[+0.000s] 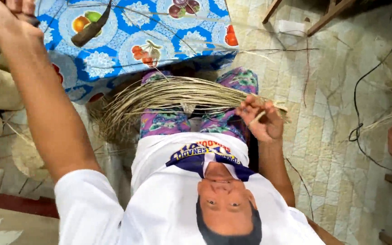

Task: Splitting dried leaves into thin strips using a knife for weaving.

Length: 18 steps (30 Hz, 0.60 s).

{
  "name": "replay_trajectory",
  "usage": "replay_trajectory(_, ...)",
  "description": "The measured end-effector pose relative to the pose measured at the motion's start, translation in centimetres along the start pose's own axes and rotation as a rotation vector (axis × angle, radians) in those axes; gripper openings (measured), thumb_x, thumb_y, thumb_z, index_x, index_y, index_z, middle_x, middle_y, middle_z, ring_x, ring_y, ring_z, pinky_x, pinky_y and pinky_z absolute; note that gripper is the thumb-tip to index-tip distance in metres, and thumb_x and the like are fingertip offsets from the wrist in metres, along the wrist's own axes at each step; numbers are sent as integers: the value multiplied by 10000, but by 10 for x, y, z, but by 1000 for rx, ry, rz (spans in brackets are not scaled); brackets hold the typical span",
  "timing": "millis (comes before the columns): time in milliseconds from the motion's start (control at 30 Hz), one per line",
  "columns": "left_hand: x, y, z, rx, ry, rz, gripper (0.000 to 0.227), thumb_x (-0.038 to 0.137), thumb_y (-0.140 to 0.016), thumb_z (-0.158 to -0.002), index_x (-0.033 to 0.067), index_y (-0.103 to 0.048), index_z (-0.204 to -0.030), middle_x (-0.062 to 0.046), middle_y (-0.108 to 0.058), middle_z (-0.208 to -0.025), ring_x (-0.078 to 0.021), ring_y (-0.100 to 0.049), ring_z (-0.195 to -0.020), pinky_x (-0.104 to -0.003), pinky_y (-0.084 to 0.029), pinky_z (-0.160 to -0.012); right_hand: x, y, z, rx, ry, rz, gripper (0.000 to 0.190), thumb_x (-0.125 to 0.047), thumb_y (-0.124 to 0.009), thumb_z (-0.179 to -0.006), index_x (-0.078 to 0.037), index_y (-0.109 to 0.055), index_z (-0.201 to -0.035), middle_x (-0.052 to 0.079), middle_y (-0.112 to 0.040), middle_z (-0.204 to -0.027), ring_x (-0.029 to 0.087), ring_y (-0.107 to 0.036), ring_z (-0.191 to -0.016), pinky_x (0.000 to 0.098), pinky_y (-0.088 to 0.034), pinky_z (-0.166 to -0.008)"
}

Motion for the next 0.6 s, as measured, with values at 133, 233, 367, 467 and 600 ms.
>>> replay_trajectory(133, -5, 14, 11, 120, -35, -359, 353, 265, -489, -1074, 146, -334, -780, 12, -263, -660, -124, -198, -561, -337, -255, -541, -18, 23, 9, 30, 70, -89, 148, -377, -754, -997, -337, -801, -1132, 19, -642, -1333, 217, -563, -1219, 484, -361, -1091)
replay_trajectory(233, 1, -55, 86, 86, -70, -501, 224, 236, -580, -1111, 196, -374, -1032, -10, -499, -810, -121, -378, -531, -298, -378, -491, -28, 37, 10, 32, 128, -42, 210, -427, -610, -1010, -373, -764, -1141, 17, -623, -1426, 248, -536, -1331, 509, -302, -1192)
replay_trajectory(367, -12, -158, 235, -123, -57, -732, 343, 171, -730, -1106, 217, -483, -1339, -64, -828, -1016, -160, -667, -571, -271, -564, -494, 12, 0, -1, 141, 59, 130, 199, -288, -657, -972, -220, -775, -1118, 160, -653, -1369, 337, -616, -1275, 511, -465, -1073)
replay_trajectory(467, -22, -231, 345, -544, 43, -756, 253, 105, -763, -950, 80, -625, -1161, -149, -772, -961, -290, -715, -776, -364, -573, -685, 39, -44, -17, 164, 35, 150, 186, -163, -655, -971, -134, -763, -1119, 233, -646, -1355, 375, -637, -1249, 507, -491, -1045)
replay_trajectory(600, -52, -239, 408, -870, 3, -972, 134, 139, -713, -888, 98, -710, -1016, -87, -712, -856, -321, -734, -856, -395, -580, -749, 50, -78, -25, 166, 0, 108, 139, -110, -693, -944, -120, -778, -1054, 259, -642, -1359, 374, -663, -1219, 495, -508, -1015)
Point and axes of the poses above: each hand's wrist, its own z-axis away from the middle knuckle, its own y-axis out of the back of the hand, x = y × z, the point moved 3 cm from there along -z, towards the middle knuckle
